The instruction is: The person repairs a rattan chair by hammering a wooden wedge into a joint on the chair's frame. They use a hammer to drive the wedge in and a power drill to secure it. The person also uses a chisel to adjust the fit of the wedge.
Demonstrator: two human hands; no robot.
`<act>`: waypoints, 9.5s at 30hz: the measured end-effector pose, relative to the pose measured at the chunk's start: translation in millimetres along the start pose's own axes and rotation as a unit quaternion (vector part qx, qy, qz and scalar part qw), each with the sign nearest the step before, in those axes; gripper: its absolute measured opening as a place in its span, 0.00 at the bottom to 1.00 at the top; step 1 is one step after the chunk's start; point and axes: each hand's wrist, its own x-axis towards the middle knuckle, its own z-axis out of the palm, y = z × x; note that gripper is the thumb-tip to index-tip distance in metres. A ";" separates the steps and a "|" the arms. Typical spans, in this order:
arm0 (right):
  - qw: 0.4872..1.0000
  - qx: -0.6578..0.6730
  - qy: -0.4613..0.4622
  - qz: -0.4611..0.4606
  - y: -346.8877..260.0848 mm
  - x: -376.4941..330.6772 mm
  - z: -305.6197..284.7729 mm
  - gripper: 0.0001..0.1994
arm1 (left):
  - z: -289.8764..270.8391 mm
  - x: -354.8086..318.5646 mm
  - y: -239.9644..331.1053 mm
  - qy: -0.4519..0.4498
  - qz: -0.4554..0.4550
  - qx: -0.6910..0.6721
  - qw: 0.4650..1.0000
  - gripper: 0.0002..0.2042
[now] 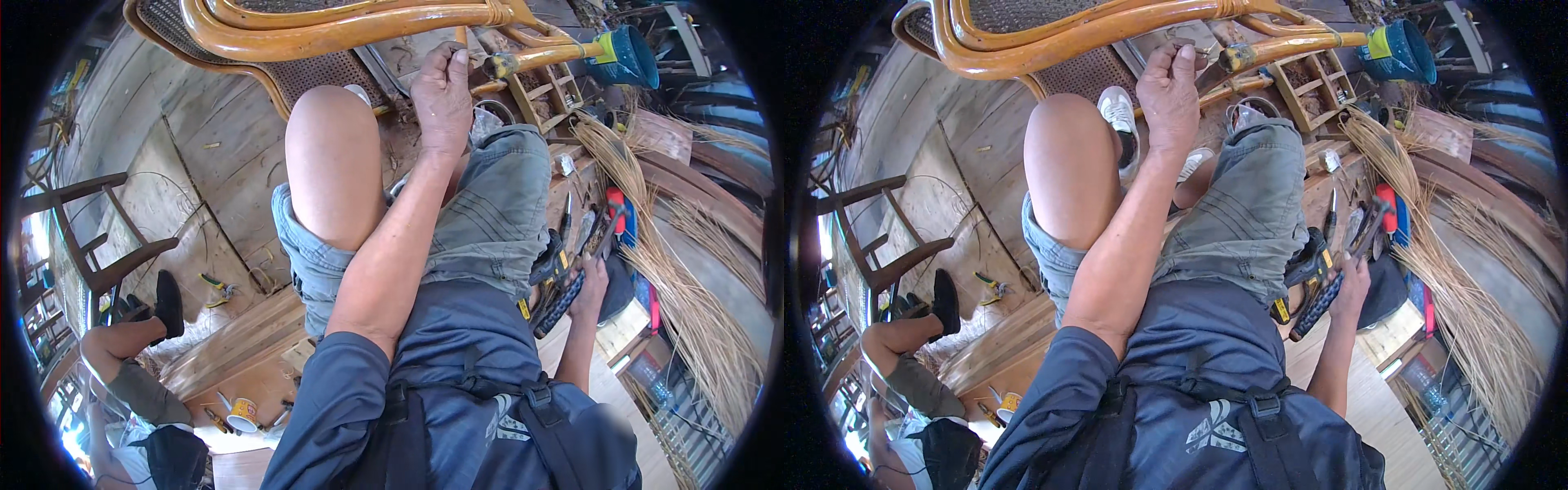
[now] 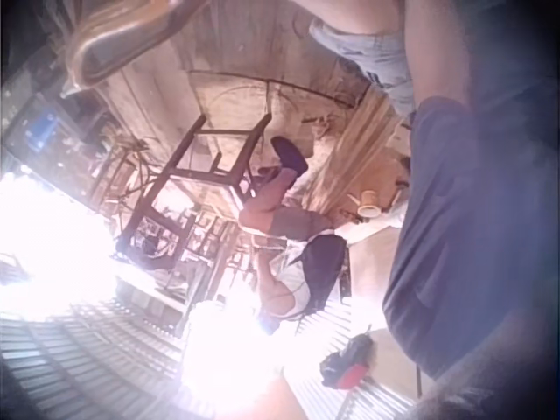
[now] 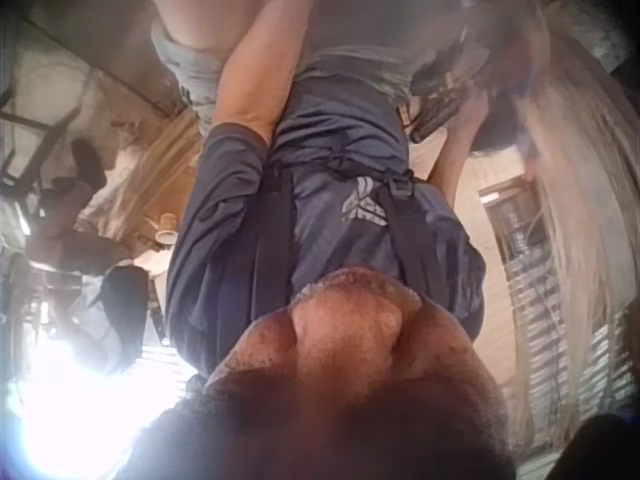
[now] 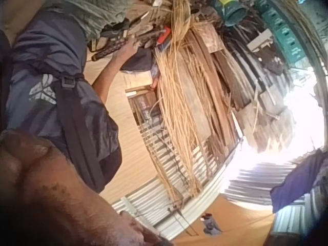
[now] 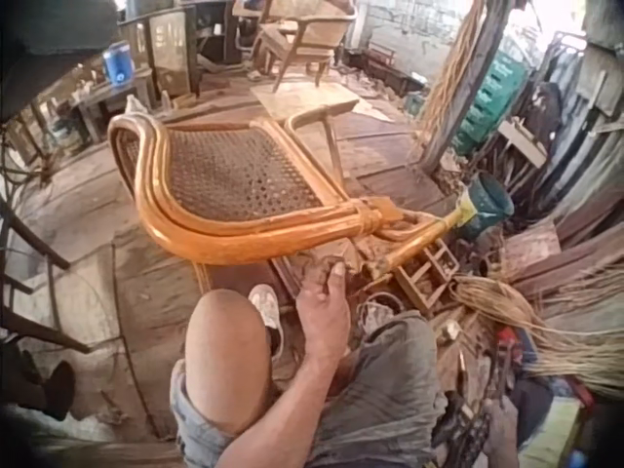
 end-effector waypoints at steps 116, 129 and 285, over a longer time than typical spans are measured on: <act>0.822 -0.291 -0.276 -0.404 -164.5 -36.0 141.6 0.14 | 14.3 12.6 2.4 -0.117 0.160 0.277 0.940 0.07; 0.859 -0.350 -0.243 -0.283 -152.4 -18.0 126.0 0.14 | 4.4 10.5 -1.1 -0.130 0.185 0.262 0.938 0.08; 0.821 -0.228 -0.286 -0.439 -149.9 -44.4 138.6 0.13 | -10.4 94.3 99.0 -0.061 0.219 0.725 0.650 0.20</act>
